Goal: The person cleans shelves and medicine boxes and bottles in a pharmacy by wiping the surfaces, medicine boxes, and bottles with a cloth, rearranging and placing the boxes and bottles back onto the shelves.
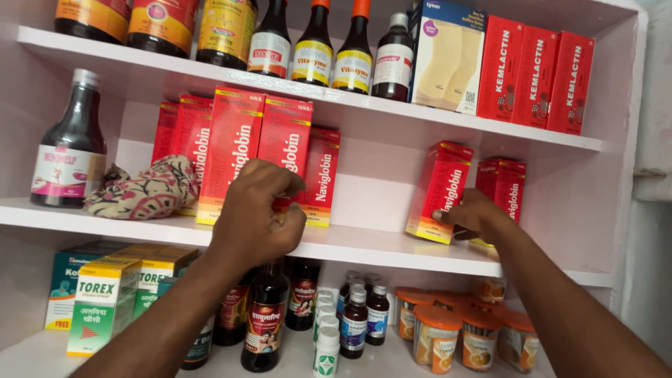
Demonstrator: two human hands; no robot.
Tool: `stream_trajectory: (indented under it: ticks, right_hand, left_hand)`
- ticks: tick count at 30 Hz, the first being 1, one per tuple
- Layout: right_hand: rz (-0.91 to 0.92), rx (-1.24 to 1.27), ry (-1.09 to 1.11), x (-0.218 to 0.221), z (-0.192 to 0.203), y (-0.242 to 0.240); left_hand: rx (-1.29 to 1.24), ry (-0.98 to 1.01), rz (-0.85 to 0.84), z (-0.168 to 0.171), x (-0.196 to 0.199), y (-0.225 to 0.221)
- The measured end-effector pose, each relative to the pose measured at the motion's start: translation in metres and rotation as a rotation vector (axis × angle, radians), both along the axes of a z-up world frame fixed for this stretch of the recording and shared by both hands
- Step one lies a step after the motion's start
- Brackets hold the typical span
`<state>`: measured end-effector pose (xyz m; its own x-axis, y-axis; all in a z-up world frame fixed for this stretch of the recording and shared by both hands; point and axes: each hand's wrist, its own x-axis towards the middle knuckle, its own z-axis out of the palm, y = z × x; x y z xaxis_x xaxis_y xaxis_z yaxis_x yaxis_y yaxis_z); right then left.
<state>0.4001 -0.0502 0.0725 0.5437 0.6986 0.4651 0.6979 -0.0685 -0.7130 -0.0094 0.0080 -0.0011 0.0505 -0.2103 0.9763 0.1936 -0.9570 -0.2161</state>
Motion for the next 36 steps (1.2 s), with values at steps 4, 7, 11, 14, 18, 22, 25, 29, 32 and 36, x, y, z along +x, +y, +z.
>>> stream_trajectory:
  ticks: [4, 7, 11, 14, 18, 22, 25, 29, 32, 36]
  right_hand:
    - [-0.167, 0.386, -0.690, -0.042, -0.012, 0.000]
    - [-0.397, -0.127, -0.834, -0.076, -0.012, -0.021]
    - [-0.322, -0.238, -0.894, -0.081, -0.010, -0.029]
    - [-0.324, -0.213, -0.949, -0.050, 0.000, -0.023]
    - [-0.411, -0.354, -0.938, -0.009, 0.003, -0.023]
    - [-0.395, -0.563, -1.024, 0.005, 0.010, -0.030]
    - [-0.434, -0.531, -1.035, 0.009, 0.009, -0.029]
    - [-0.415, -0.541, -1.016, 0.026, 0.013, -0.024]
    - [-0.383, -0.551, -0.974, 0.038, 0.016, -0.019]
    - [-0.429, -0.597, -0.904, 0.045, 0.011, -0.012]
  left_hand:
    - [0.040, -0.008, 0.028, 0.001, 0.001, 0.000]
    - [0.057, -0.018, 0.021, -0.001, 0.001, 0.001]
    - [0.059, -0.012, 0.033, 0.000, -0.001, 0.003]
    - [0.071, -0.005, 0.048, 0.000, 0.000, 0.005]
    - [0.108, 0.009, 0.050, 0.001, 0.000, 0.007]
    - [0.100, 0.000, 0.036, 0.000, 0.000, 0.006]
    - [0.081, 0.008, 0.042, 0.001, 0.000, 0.007]
    - [0.087, 0.013, 0.050, 0.000, -0.001, 0.007]
    - [0.093, 0.008, 0.039, 0.000, -0.001, 0.008]
    - [0.117, -0.029, 0.044, 0.000, 0.002, 0.009]
